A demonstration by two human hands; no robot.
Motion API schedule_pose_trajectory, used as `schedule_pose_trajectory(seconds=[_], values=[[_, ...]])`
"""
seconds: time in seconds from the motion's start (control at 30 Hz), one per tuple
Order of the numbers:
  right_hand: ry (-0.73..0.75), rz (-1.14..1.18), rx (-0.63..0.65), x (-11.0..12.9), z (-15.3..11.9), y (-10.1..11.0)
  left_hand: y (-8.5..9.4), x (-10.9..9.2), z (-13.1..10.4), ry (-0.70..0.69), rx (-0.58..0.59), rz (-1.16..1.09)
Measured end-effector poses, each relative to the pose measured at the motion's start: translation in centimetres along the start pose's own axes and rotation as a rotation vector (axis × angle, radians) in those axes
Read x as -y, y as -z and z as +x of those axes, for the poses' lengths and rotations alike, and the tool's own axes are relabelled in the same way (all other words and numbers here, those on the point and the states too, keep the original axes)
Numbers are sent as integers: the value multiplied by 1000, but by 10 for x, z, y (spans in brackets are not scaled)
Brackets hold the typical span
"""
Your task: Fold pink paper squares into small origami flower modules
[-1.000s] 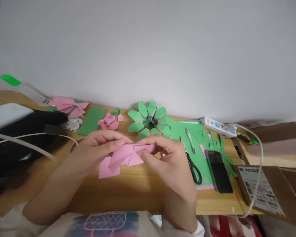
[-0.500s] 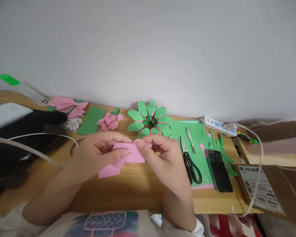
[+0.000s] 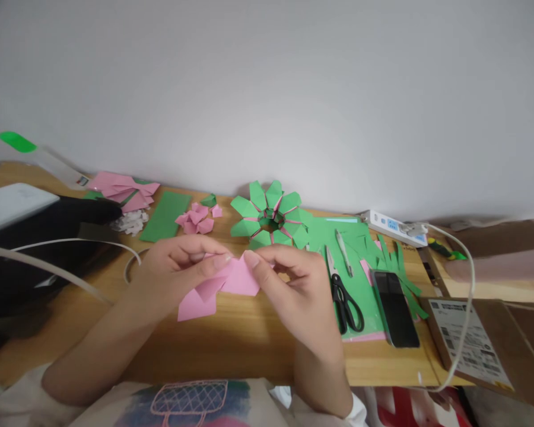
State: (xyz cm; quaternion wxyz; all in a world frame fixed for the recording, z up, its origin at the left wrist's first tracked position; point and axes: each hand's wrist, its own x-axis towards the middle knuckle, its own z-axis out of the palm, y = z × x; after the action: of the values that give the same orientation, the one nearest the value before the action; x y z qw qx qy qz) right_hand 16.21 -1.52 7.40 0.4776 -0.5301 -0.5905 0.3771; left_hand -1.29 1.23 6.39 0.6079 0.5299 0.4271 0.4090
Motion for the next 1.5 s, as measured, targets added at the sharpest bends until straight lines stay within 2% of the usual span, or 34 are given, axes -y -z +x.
schedule_pose_trajectory(seconds=[0.2, 0.43, 0.67, 1.0, 1.1, 1.23, 1.37, 1.5], values=[[46, -7, 37, 0, 1, -1, 1, 1, -3, 79, 4, 57], [88, -67, 73, 2, 5, -3, -3, -2, -6, -87, -54, 190], [45, -35, 76, 0, 4, -4, -4, -2, -5, -100, -24, 229], [76, -91, 70, -1, 7, -3, -1, 0, -1, -60, 35, 159], [84, -96, 42, -2, 6, -2, 0, 0, 0, -14, -14, 75], [33, -42, 36, -3, 4, -4, -2, -2, 1, -19, -122, 14], [-20, 37, 30, -5, 2, -5, 0, -4, 1, -82, -126, 104], [-110, 73, 146, -4, 4, -3, 5, -5, 1, -122, -86, 191]])
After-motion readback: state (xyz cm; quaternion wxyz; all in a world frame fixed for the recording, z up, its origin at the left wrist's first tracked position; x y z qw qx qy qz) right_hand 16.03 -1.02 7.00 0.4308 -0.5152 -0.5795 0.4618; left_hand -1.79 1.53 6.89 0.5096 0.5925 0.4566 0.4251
